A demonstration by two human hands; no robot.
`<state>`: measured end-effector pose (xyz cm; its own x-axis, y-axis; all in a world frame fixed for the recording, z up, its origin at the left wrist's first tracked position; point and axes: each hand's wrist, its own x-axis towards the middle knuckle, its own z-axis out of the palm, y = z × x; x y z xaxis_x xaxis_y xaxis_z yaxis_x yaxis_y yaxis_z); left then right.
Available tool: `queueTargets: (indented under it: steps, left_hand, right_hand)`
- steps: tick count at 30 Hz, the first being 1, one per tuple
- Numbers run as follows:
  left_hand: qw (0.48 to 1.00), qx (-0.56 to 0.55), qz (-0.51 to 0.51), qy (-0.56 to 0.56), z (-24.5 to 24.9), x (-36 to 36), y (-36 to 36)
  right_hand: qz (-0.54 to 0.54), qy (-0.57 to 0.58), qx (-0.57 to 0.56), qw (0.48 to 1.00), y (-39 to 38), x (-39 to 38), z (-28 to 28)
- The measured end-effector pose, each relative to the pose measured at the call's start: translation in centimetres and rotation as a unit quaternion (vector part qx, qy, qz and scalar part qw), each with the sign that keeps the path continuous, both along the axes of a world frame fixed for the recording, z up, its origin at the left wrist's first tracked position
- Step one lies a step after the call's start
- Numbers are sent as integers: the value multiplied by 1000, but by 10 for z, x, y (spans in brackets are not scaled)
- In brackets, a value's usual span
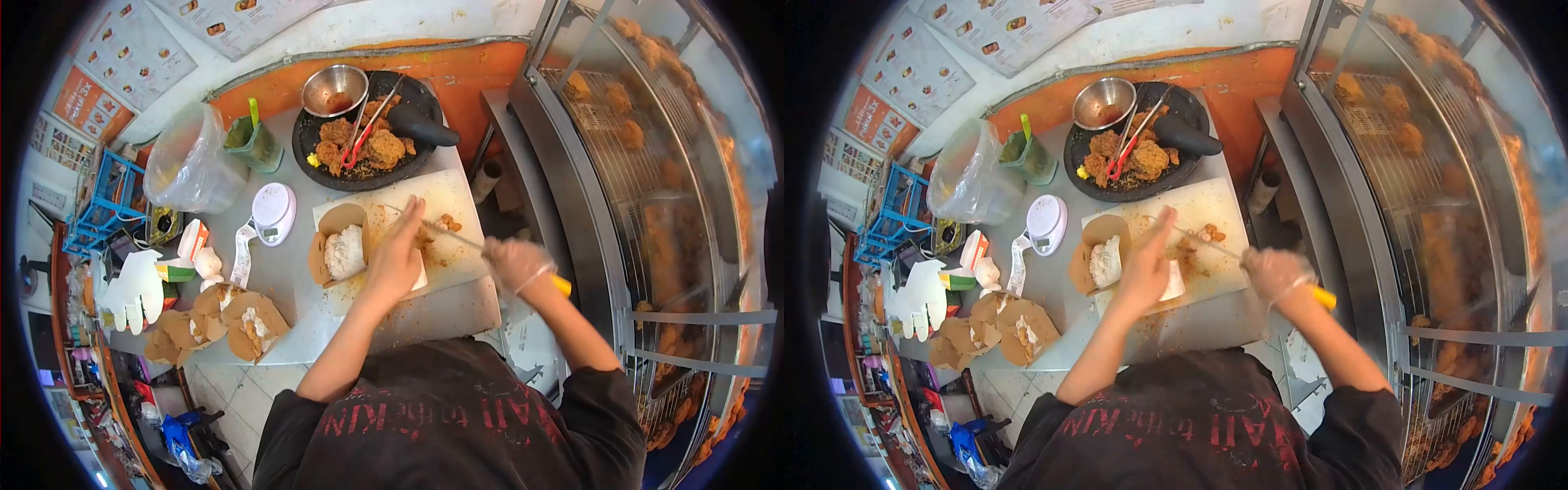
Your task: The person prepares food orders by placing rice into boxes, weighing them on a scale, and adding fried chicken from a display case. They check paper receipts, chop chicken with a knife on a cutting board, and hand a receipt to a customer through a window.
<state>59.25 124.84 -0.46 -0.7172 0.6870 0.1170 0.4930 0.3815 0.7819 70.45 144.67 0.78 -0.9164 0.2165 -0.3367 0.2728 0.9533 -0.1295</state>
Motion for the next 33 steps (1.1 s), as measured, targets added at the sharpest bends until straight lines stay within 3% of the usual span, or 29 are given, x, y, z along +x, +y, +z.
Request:
queueTargets:
  steps: [1, 3, 7, 8, 9, 10, 12, 13, 14, 16, 23, 26, 28, 30, 32, 33]
  left_hand:
    - [997, 78, 17, 18, 8, 1, -10]
    - [996, 88, 19, 8, 14, 0, -28]
    - [994, 83, 25, -65, 22, 16, -48]
    - [993, 72, 20, -88, 21, 20, -52]
    - [995, 89, 21, -37, 14, 23, -57]
    - [995, 89, 26, -36, 14, 27, -64]
    - [994, 65, 50, -72, 12, 32, -79]
    - [994, 67, 56, -72, 13, 34, -84]
    - [992, 65, 61, -93, 16, 38, -89]
    - [989, 60, 69, -115, 24, 41, -98]
    - [984, 114, 130, -52, 46, 38, -148]
    - [978, 105, 181, 14, 55, 31, -198]
    - [944, 128, 302, 45, 57, 26, -242]
    - [916, 146, 370, 49, 68, 26, -282]
    - [877, 149, 452, 57, 72, 29, -322]
    - [860, 147, 477, 108, 65, 25, -341]
  right_hand:
    - [47, 77, 18, 996, 8, -11, -10]
    - [83, 107, 51, 990, 17, -39, -16]
    - [59, 51, 55, 995, 28, -91, -64]
    - [90, 111, 29, 989, 28, -94, -74]
    - [121, 169, 2, 978, 26, -96, -84]
    - [127, 170, 1, 977, 22, -94, -95]
    - [114, 409, 39, 904, 10, -81, -114]
    - [37, 286, -46, 956, -7, -73, -108]
    - [41, 285, -48, 957, -24, -69, -102]
    - [34, 238, 70, 968, -53, -66, -92]
    - [29, 136, 26, 990, -77, -92, -119]
    - [35, 178, 32, 983, -69, -97, -130]
    - [3, 243, -50, 969, -47, -109, -155]
    - [143, 333, 73, 929, -18, -118, -177]
    - [-17, 300, -176, 937, -103, -112, -39]
    - [15, 297, -230, 926, -140, -110, -5]
